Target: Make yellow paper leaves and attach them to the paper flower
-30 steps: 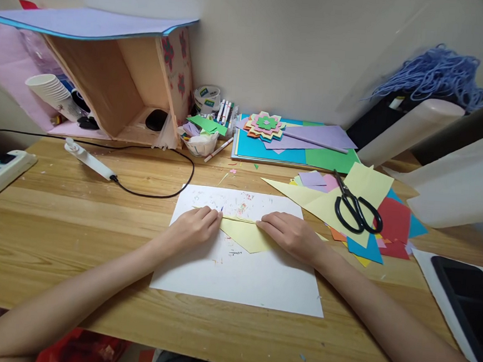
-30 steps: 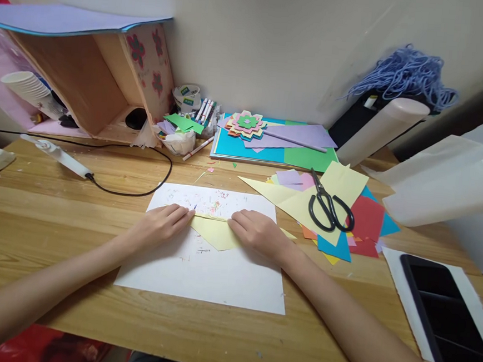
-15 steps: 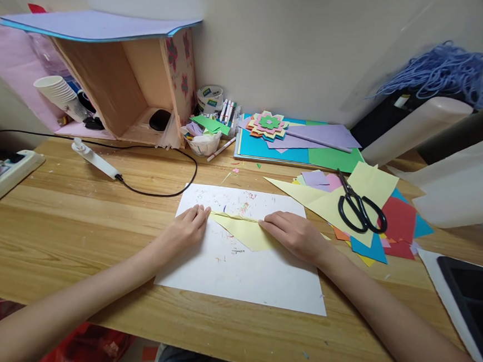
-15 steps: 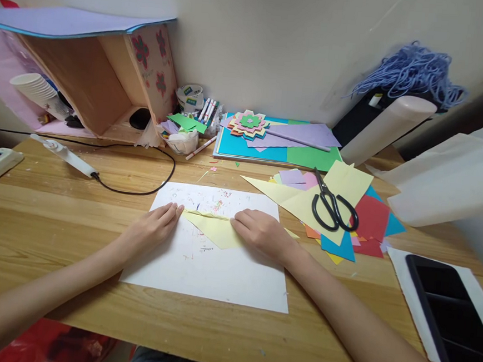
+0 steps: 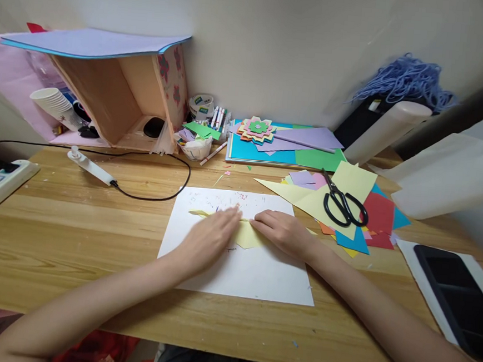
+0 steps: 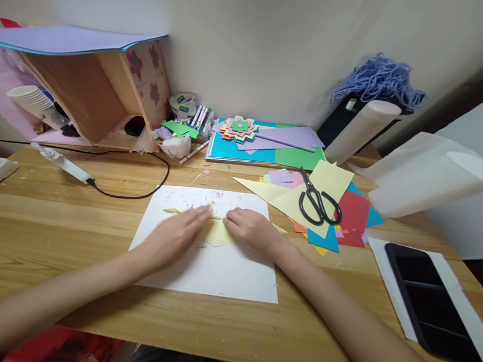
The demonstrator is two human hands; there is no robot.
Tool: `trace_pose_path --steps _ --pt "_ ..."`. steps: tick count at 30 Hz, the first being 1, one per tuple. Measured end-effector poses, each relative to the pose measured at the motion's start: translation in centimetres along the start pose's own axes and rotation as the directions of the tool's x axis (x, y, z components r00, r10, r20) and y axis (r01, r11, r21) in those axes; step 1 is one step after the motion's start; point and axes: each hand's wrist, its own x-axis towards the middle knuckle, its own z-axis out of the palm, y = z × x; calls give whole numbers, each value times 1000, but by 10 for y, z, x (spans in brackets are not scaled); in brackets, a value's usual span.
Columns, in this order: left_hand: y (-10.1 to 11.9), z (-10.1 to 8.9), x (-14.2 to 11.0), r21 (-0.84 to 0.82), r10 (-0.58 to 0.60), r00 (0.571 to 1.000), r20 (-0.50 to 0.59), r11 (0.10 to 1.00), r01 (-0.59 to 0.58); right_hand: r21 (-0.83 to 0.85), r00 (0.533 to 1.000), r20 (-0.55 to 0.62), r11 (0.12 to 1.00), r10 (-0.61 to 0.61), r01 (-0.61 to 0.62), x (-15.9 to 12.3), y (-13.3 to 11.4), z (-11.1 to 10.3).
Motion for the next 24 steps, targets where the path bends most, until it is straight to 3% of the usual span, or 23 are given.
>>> trace_pose_path --steps 3,7,19,24 --pt "19 23 13 -78 34 998 48 996 -30 -41 999 26 999 -32 34 1 0 -3" --pt "24 37 15 -90 27 997 67 996 -21 -14 1000 9 999 -28 29 -4 3 -7" --pt "21 34 14 -151 6 997 80 989 7 -5 985 -33 986 168 -168 -33 8 -13" --pt "20 28 17 -186 -8 992 129 982 32 -125 997 2 990 73 -72 -30 8 -14"
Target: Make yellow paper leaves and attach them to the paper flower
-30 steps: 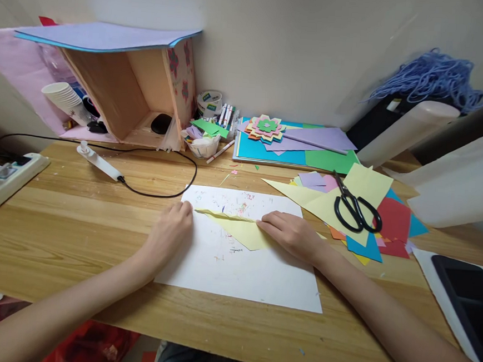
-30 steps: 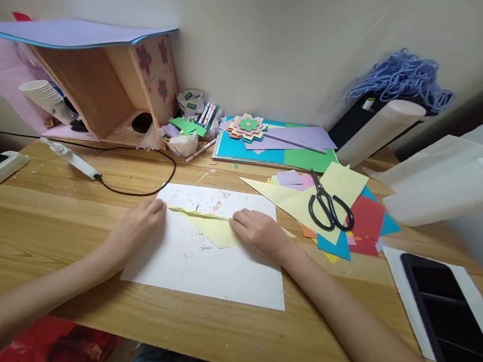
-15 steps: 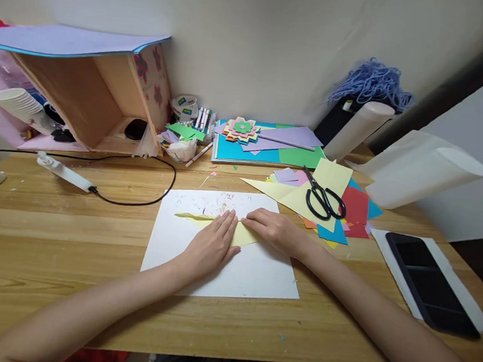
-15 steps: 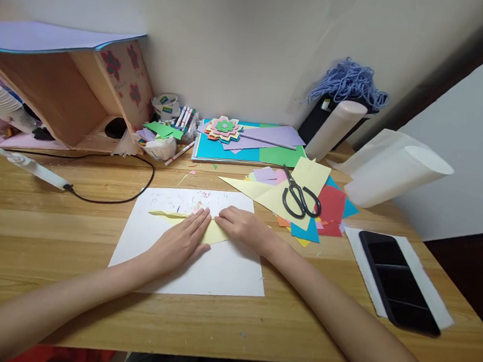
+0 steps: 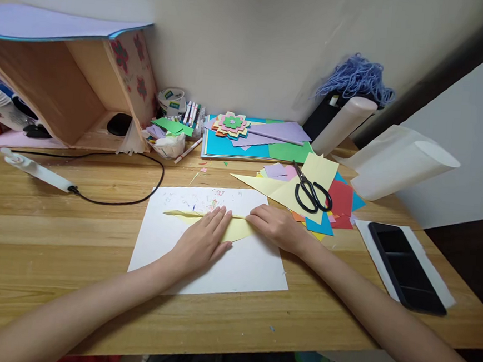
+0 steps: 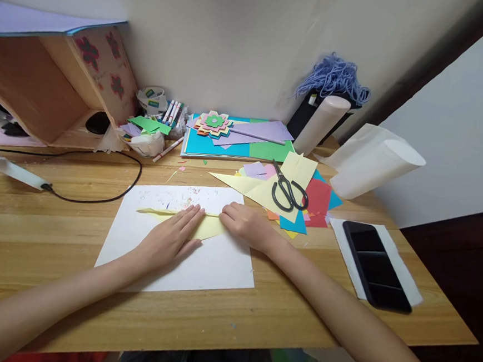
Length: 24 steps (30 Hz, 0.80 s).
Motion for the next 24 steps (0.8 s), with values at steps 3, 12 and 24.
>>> trace_pose_path --steps 3,12,24 --pt "4 -3 5 22 -12 1000 4 1000 12 -96 995 46 991 -89 93 2 0 -4" --pt "21 -1 17 210 -34 999 0 977 33 -111 984 134 985 -116 131 -1 -1 -9" --pt "26 -8 14 244 -91 995 29 966 81 81 1000 -14 997 7 -6 -19 8 0"
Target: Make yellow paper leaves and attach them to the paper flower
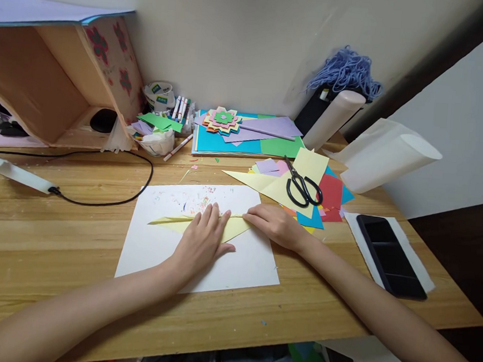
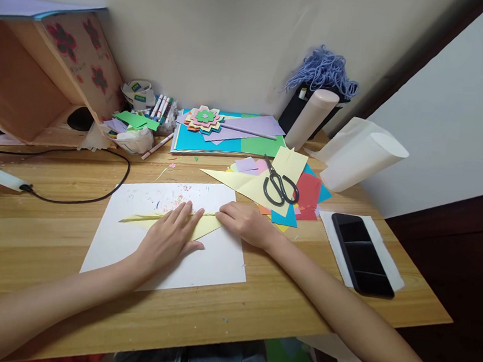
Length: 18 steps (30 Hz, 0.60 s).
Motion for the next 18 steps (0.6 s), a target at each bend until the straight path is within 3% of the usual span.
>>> trace_pose_path --steps 7,18 --pt "-2 0 -4 -85 27 999 31 996 -24 -141 978 -27 969 -206 201 20 8 7" --pt "-1 3 -5 -31 43 999 3 999 -43 -120 994 -19 987 -106 103 4 9 -1"
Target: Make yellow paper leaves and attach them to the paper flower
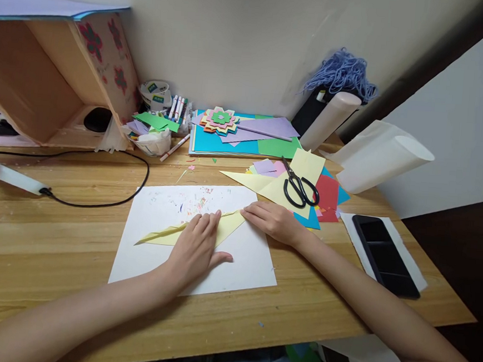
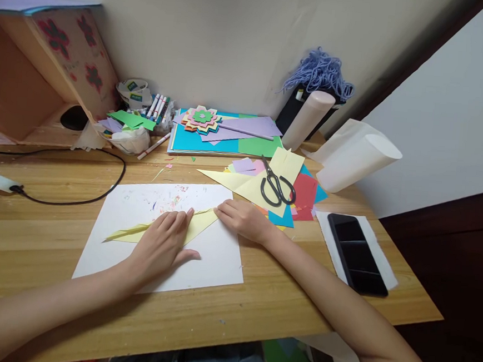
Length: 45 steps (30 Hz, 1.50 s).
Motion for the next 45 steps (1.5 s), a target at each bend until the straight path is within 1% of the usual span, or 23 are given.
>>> trace_pose_path --steps 5,9,13,18,22,27,30,32,35,36,37,38,40,42,45 --pt "0 -1 1 -6 -1 1000 16 1000 1 -8 999 25 999 40 -40 -7 1 -1" --pt "0 -2 1 -6 7 1000 16 1000 -7 -2 993 55 995 105 -105 -15 2 0" --pt "0 -2 2 0 19 1000 22 1000 -19 -39 987 23 986 161 -160 -23 4 0" --pt "-1 -2 2 -4 29 999 14 1000 -29 -72 984 -2 982 177 -176 -27 5 -1" --pt "-1 -1 2 1 19 1000 22 1000 -19 -91 964 -8 960 266 -265 -29 5 0" --pt "3 -2 -1 11 12 999 31 1000 -12 -130 948 -11 939 319 -317 -29 4 0" --pt "6 -2 -3 31 11 1000 28 999 -12 -130 931 -40 922 363 -365 -30 3 -1" --pt "8 -1 -4 46 5 1000 25 999 -6 -68 902 -93 901 422 -428 -29 1 -3" --pt "10 1 -5 65 2 1000 -2 998 -2 153 811 -178 829 558 -537 -19 -4 -11" --pt "10 1 -5 65 5 1000 -17 998 -4 247 785 -175 798 595 -550 -13 -8 -14" --pt "8 0 -4 57 6 999 -32 998 -4 335 774 -146 766 617 -548 -6 -12 -15" --pt "6 -1 -4 39 5 999 -42 999 -3 407 779 -104 741 618 -534 2 -16 -16" --pt "-2 -5 -1 -34 -13 999 -37 999 12 479 812 -2 713 584 -512 18 -25 -14" --pt "-14 -11 1 -144 -46 999 -19 989 43 489 849 80 721 523 -491 32 -32 -8" --pt "-33 -19 5 -323 -118 993 1 940 112 476 870 151 737 469 -480 45 -36 3"
